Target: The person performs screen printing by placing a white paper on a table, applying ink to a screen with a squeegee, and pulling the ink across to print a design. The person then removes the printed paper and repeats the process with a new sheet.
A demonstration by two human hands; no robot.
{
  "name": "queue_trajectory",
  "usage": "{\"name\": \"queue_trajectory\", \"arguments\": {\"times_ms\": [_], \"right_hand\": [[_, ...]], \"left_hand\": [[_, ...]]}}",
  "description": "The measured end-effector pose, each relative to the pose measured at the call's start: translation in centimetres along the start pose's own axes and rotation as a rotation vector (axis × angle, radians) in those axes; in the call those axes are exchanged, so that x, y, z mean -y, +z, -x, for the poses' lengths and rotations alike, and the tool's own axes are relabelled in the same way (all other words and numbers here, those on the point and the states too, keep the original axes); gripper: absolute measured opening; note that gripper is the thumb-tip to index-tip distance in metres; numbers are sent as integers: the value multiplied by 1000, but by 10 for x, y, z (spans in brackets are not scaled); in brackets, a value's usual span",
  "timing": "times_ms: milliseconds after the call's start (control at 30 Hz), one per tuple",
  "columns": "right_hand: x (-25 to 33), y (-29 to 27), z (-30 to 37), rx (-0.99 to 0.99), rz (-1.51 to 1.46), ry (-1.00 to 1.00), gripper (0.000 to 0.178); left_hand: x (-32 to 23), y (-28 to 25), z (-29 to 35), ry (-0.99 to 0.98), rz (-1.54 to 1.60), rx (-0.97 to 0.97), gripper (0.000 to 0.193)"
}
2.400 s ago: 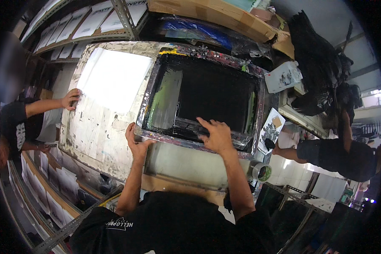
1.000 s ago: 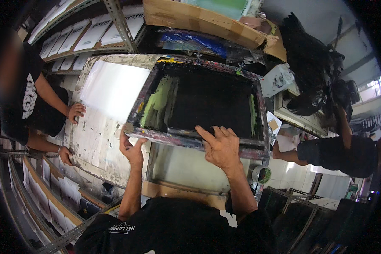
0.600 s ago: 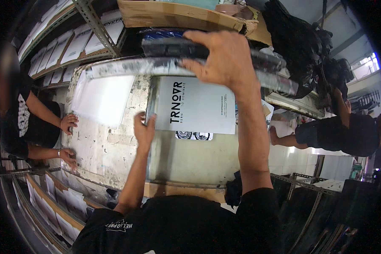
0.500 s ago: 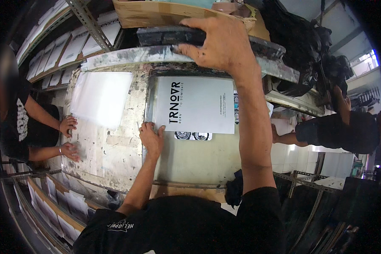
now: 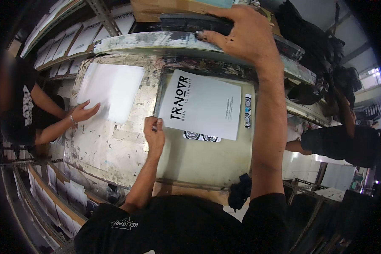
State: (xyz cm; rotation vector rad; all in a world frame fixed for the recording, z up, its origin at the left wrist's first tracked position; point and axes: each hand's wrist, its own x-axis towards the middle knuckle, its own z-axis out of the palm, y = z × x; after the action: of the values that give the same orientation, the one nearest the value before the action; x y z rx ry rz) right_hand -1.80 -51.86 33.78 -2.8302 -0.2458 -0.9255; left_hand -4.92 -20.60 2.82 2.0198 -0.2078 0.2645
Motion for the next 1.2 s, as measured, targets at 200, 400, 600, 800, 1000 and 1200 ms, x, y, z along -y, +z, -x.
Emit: {"name": "queue_trajectory", "arguments": {"times_ms": [200,400,600,800,1000,1200], "right_hand": [[9,2,-2,-7,-44,42,50],[11,-1,2,-22,-50,63,51],[12,-1,4,28,-46,110,52],[13,-5,3,13,-64,119,54],[2,7,2,1,-189,101,52],[4,1,1,14,-51,80,51]], "left_hand": [[54,-102,-22,-45,-126,-229,12],[112,-215,-21,-124,-307,-464,10],[91,-239,-36,30,-940,-792,37],[67,-140,-101,285,-373,-337,29],[137,-93,-126,122,-543,-9,24],[145,-92,-141,54,-294,-170,11]]}}
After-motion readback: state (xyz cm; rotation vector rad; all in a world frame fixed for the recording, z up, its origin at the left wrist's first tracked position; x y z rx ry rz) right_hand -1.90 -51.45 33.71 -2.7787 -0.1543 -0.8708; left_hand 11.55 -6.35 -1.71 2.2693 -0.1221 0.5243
